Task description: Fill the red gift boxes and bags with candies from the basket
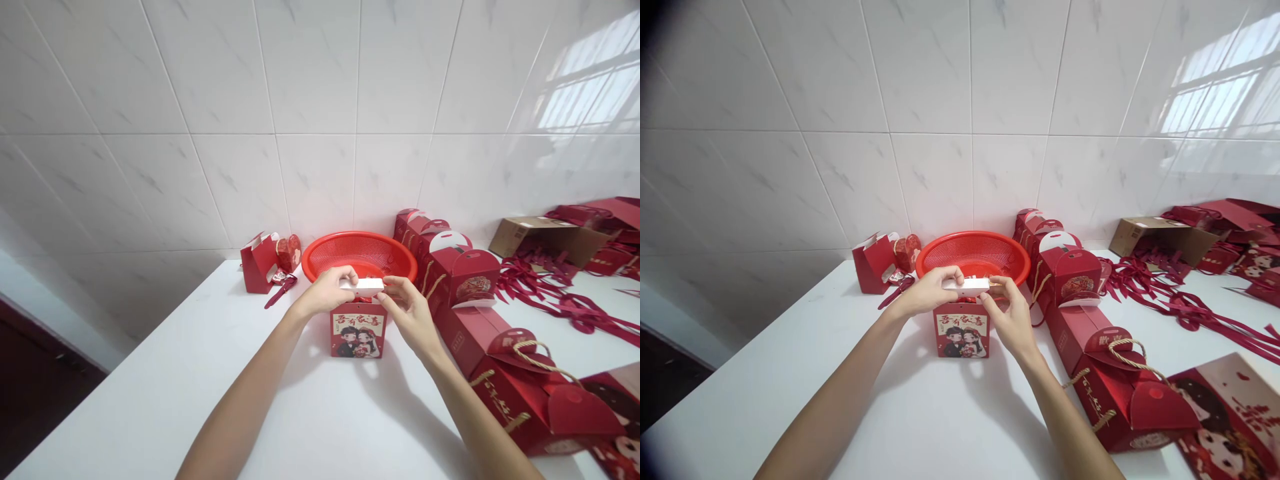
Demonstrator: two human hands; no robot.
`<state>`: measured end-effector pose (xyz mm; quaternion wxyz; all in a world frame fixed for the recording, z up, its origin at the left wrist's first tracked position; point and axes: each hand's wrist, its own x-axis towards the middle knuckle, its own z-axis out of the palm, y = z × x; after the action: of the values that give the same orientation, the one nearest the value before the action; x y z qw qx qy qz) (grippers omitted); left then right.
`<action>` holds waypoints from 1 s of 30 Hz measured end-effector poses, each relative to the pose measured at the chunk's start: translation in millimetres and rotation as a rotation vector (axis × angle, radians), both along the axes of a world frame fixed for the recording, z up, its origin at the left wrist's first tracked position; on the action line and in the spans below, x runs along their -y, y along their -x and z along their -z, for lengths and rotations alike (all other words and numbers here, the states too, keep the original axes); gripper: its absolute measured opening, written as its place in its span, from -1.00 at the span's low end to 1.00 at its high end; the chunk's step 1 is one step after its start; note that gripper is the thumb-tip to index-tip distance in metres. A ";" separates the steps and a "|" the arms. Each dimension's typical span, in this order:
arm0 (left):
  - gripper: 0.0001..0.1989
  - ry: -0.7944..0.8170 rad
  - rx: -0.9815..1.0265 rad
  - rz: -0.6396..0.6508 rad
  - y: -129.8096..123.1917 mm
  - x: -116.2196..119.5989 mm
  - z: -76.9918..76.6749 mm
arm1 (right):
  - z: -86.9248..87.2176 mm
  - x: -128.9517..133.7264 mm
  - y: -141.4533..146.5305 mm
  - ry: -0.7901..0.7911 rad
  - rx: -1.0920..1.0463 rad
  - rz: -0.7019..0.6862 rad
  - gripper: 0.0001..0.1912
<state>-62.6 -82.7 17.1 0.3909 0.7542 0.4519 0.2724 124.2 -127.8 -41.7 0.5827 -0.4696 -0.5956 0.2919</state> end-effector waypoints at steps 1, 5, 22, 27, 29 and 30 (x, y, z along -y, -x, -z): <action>-0.80 -0.012 -0.010 -0.010 -0.6 0.5 0.2 | 0.5 -0.3 -0.1 0.000 0.001 -0.004 -0.62; -0.72 0.021 0.012 0.030 4.3 -0.1 -2.1 | 1.6 -1.0 -0.3 -0.001 -0.002 -0.017 -0.61; -0.71 0.057 -0.093 0.387 40.4 -8.2 -19.8 | 4.3 -2.6 0.0 -0.007 -0.006 -0.032 -0.62; -0.85 0.016 -0.124 0.379 37.2 -8.7 -18.4 | 2.1 -0.4 1.2 -0.025 0.006 -0.035 -0.60; -0.88 0.004 -0.141 0.375 35.9 -7.8 -18.7 | 1.1 0.4 1.5 -0.026 0.017 -0.034 -0.60; -0.89 0.000 -0.152 0.370 35.2 -7.1 -19.0 | 0.8 0.7 1.5 -0.022 0.020 -0.032 -0.60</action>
<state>-97.8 -75.6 36.1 0.3991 0.8426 0.3339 0.1385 122.8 -128.5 -42.4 0.5772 -0.4562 -0.6121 0.2900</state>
